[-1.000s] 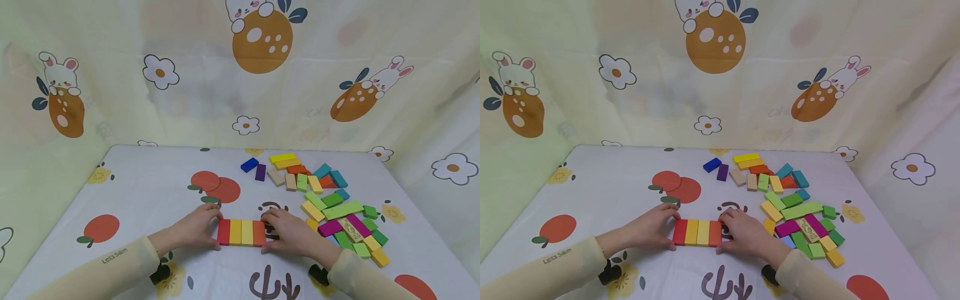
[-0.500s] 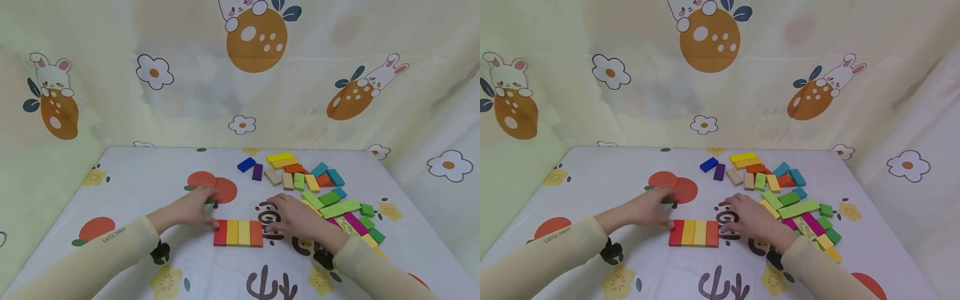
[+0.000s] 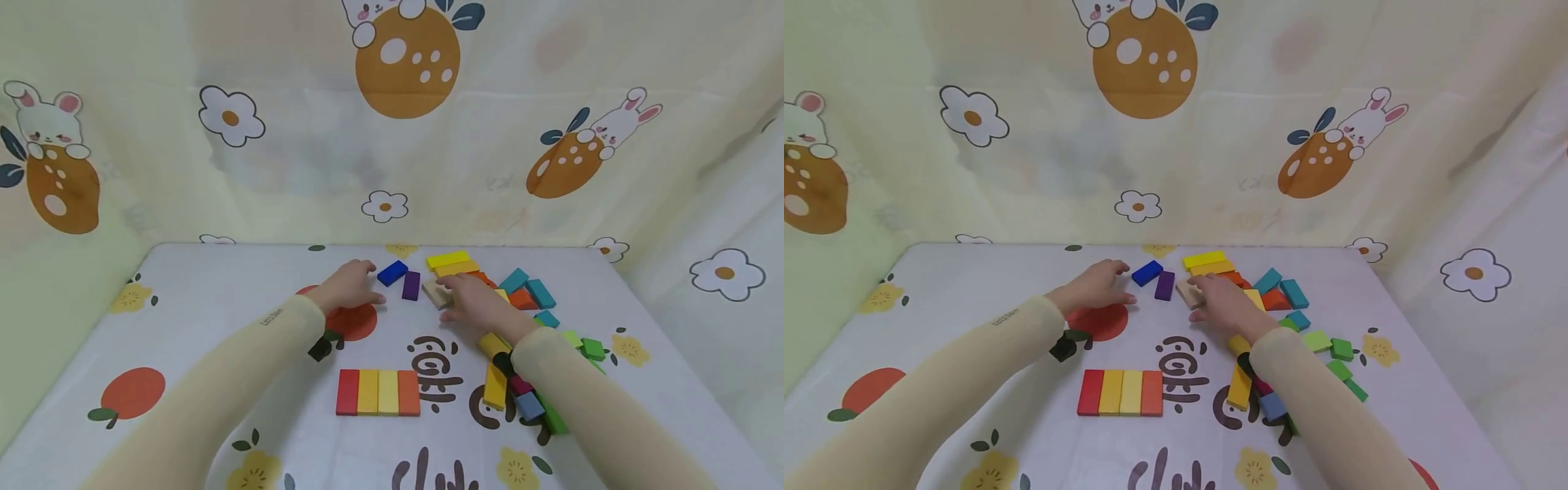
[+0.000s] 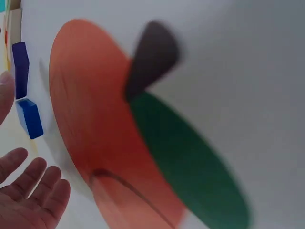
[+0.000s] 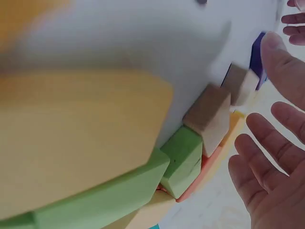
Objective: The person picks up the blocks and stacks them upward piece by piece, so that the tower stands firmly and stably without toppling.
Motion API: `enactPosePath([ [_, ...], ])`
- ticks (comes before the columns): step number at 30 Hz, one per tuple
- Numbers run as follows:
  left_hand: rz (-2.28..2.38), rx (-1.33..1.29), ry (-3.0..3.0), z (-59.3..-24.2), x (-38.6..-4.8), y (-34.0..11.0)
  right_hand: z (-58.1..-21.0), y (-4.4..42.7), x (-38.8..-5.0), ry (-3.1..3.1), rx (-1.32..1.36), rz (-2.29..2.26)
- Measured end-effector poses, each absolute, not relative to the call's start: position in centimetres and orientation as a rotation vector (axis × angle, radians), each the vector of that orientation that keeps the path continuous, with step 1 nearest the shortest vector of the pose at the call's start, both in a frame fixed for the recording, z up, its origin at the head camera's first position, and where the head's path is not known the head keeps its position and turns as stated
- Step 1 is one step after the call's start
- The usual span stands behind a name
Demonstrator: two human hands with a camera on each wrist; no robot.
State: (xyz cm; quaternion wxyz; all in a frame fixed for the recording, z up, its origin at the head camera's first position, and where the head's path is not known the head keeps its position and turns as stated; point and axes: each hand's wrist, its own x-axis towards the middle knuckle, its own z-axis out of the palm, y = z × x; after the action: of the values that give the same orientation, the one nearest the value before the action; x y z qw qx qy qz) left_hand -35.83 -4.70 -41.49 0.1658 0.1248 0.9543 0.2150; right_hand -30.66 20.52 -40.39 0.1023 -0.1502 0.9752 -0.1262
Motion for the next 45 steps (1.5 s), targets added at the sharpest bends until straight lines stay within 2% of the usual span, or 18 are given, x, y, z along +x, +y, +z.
enactPosePath([
  [6,0.605,0.381,2.741,-41.6,-37.0,-3.3,-40.9,19.8,-32.1,2.897,-0.439,-0.380],
  [13,0.640,0.432,2.702,-42.4,-37.8,-2.2,-41.3,18.3,-33.8,2.952,-0.557,-0.249],
  [21,0.565,0.450,2.686,-42.3,-37.7,-1.5,-43.1,17.2,-35.6,2.986,-0.567,-0.095],
  [31,0.553,0.499,2.665,-41.9,-37.3,-2.5,-42.7,16.6,-34.9,2.951,-0.532,-0.117],
  [36,0.604,0.491,2.674,-41.0,-34.3,-4.8,-42.0,16.2,-33.4,2.924,-0.572,-0.111],
  [41,0.757,0.664,2.645,-40.7,-28.1,-8.9,-41.8,16.3,-32.5,2.948,-0.630,-0.129],
  [45,0.791,0.668,2.592,-41.9,-23.6,-11.6,-42.0,16.5,-32.2,2.962,-0.625,-0.164],
])
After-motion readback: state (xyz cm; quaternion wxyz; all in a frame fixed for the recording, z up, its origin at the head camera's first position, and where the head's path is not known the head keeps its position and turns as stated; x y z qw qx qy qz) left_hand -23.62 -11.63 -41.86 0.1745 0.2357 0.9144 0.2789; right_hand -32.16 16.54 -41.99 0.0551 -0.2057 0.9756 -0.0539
